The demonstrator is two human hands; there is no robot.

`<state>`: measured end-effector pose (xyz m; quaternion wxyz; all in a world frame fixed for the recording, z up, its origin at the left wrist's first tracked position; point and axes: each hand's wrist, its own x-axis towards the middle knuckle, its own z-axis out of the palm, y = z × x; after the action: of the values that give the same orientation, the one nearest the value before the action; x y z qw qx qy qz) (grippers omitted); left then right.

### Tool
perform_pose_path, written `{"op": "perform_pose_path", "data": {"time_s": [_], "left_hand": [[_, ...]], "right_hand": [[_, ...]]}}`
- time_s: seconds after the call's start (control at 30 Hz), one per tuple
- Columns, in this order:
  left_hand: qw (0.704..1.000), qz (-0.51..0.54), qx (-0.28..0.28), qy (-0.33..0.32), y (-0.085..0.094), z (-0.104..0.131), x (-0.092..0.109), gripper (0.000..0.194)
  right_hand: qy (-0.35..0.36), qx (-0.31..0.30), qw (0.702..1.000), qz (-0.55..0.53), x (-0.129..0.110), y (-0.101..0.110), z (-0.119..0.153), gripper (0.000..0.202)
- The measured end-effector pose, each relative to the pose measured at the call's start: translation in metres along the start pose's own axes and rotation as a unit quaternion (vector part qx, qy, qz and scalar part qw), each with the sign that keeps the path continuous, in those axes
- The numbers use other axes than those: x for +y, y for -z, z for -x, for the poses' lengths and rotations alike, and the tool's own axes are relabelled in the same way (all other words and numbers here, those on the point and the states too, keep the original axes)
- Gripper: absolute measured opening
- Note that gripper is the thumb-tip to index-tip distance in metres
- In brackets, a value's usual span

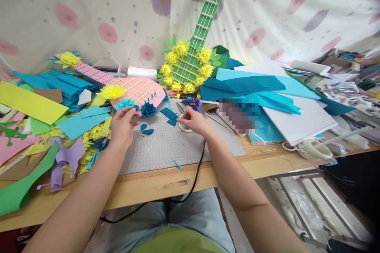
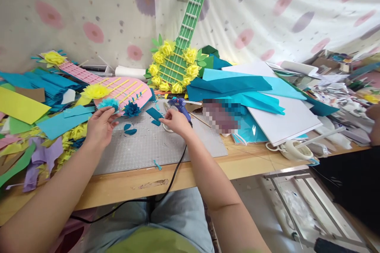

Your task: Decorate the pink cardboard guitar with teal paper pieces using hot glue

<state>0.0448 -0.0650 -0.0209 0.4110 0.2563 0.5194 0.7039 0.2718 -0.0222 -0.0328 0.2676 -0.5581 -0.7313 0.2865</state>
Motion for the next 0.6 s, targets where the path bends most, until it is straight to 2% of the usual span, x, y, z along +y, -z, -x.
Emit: {"op": "perform_pose_path", "data": {"time_s": [0.1,0.27,0.43,0.6], "left_hand": [[1.0,0.018,-0.003,0.019,-0.018,0.009,-0.006,0.025],[0.99,0.076,-0.035,0.111,-0.042,0.021,-0.017,0.023],[0.975,0.155,-0.037,0.156,-0.048,0.02,-0.023,0.016],[0.959,0.223,-0.014,0.176,-0.048,0.017,-0.023,0.01]], "right_hand": [[0.03,-0.015,0.982,-0.186,-0.017,-0.021,-0.003,0.02],[-0.03,-0.054,0.898,-0.436,-0.047,-0.043,-0.006,0.013],[-0.1,-0.04,0.827,-0.552,-0.064,-0.063,-0.008,0.012],[-0.116,0.006,0.811,-0.573,-0.08,-0.074,-0.011,0.014]]}}
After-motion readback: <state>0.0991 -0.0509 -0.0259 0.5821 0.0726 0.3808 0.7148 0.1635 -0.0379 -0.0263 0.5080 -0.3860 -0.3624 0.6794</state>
